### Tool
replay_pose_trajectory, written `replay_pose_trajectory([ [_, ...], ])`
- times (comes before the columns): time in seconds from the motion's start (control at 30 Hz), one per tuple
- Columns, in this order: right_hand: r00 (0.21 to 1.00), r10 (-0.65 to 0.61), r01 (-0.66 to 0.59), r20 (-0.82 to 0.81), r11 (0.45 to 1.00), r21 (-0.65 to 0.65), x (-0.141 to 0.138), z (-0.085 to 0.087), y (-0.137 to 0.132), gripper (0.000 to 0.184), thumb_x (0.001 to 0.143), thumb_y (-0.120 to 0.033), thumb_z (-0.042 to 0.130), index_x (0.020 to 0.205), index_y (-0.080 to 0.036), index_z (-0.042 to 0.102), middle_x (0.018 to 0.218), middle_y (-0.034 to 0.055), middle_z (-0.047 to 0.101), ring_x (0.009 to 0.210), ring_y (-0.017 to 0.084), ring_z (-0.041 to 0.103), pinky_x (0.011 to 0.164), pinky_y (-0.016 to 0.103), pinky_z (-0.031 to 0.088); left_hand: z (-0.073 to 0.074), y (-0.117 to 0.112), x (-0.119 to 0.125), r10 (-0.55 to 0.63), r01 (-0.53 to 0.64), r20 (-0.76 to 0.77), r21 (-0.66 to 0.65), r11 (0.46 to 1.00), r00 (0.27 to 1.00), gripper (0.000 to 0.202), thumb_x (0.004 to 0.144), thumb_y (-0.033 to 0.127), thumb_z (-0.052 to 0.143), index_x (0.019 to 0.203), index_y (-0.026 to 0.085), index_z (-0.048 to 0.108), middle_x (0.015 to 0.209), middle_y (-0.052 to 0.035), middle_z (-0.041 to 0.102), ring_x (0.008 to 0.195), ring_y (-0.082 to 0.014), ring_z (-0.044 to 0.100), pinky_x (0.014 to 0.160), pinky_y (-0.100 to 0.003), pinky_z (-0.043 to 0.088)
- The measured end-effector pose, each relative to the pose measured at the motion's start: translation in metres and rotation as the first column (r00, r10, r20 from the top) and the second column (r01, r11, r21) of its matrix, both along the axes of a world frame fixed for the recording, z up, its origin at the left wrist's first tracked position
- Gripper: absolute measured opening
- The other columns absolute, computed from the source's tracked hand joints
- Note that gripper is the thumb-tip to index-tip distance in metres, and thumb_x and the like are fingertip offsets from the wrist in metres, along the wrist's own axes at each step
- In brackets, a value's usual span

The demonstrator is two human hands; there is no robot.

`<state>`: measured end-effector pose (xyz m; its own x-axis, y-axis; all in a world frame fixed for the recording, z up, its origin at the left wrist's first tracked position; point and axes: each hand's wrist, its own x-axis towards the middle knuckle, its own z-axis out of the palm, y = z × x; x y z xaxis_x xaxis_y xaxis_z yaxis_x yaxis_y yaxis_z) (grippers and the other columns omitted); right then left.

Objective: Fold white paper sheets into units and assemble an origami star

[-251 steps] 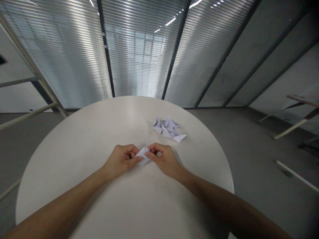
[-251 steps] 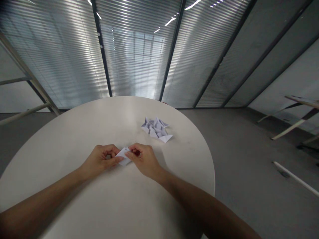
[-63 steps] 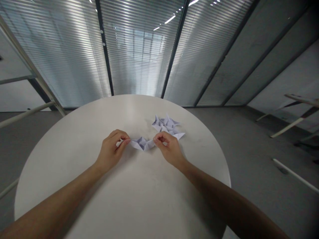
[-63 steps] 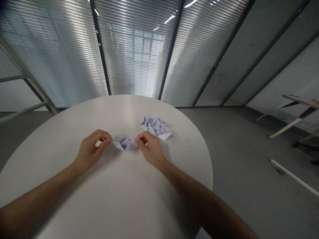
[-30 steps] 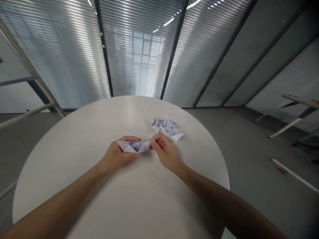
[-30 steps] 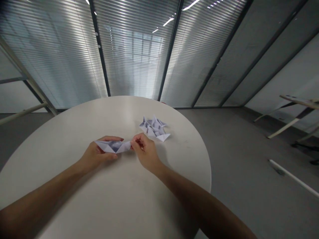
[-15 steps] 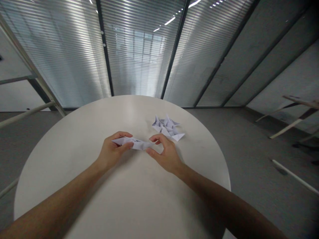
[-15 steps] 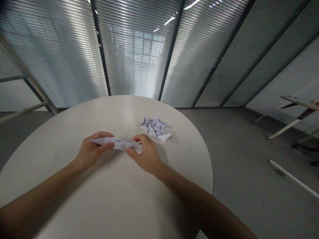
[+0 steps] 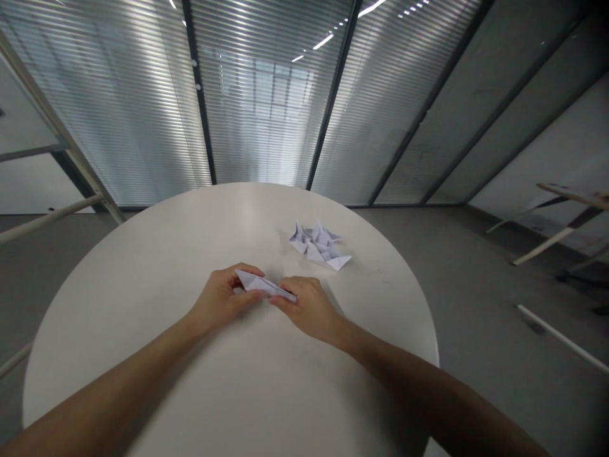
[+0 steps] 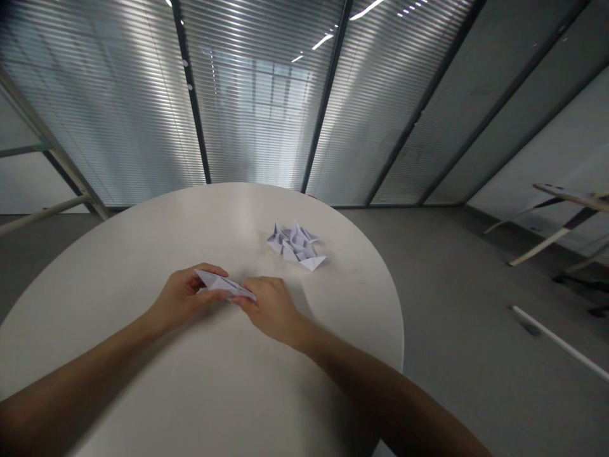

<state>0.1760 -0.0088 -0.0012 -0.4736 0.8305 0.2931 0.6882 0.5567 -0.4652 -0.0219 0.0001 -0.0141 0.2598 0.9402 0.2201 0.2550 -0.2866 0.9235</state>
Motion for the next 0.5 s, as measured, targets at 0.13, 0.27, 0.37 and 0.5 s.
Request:
replay_pose_trajectory([
  [0.13, 0.999, 0.001, -0.002, -0.037, 0.999, -0.043, -0.0009, 0.0035, -0.0022, 0.026, 0.085, -0.029, 0.058, 0.063, -0.016, 0.052, 0.058, -0.0028, 0.054, 0.053, 0.009, 0.043, 0.053, 0.023, 0.023, 0.0023, 0.0000, -0.0016, -0.022, 0.022, 0.007, -0.017, 1.000, 1.000, 0.020, 0.071, 0.032, 0.071, 0.075, 0.013, 0.066, 0.071, -0.0017, 0.067, 0.065, -0.0134, 0.061, 0.062, -0.022, 0.047],
  [0.27, 0.999, 0.013, -0.016, -0.039, 0.997, -0.078, -0.0007, 0.0050, -0.0024, 0.020, 0.080, -0.029, 0.064, 0.067, -0.016, 0.056, 0.061, -0.0027, 0.056, 0.055, 0.009, 0.047, 0.053, 0.022, 0.023, 0.0059, -0.0019, -0.0010, 0.001, 0.001, -0.072, 0.034, 0.999, 0.997, 0.019, 0.071, 0.032, 0.072, 0.070, 0.014, 0.068, 0.065, 0.0000, 0.065, 0.059, -0.0109, 0.057, 0.057, -0.020, 0.043],
  [0.37, 0.999, 0.050, -0.052, -0.017, 0.993, -0.108, 0.0021, 0.0035, -0.0006, 0.024, 0.080, -0.031, 0.065, 0.063, -0.016, 0.055, 0.058, -0.0034, 0.053, 0.053, 0.008, 0.045, 0.053, 0.023, 0.022, 0.0052, -0.0029, 0.0007, -0.005, 0.010, -0.108, 0.040, 0.999, 0.994, 0.019, 0.071, 0.033, 0.071, 0.072, 0.014, 0.069, 0.066, -0.0002, 0.065, 0.060, -0.0107, 0.057, 0.057, -0.019, 0.043],
  [0.5, 0.996, 0.084, -0.086, -0.019, 0.987, -0.133, 0.0050, 0.0021, 0.0023, 0.029, 0.080, -0.029, 0.064, 0.058, -0.016, 0.053, 0.052, -0.0051, 0.046, 0.050, 0.007, 0.040, 0.052, 0.023, 0.019, 0.0040, -0.0032, 0.0018, -0.018, 0.017, -0.129, -0.012, 1.000, 0.991, 0.021, 0.070, 0.034, 0.072, 0.072, 0.013, 0.068, 0.062, 0.0003, 0.064, 0.056, -0.0102, 0.054, 0.053, -0.019, 0.041],
])
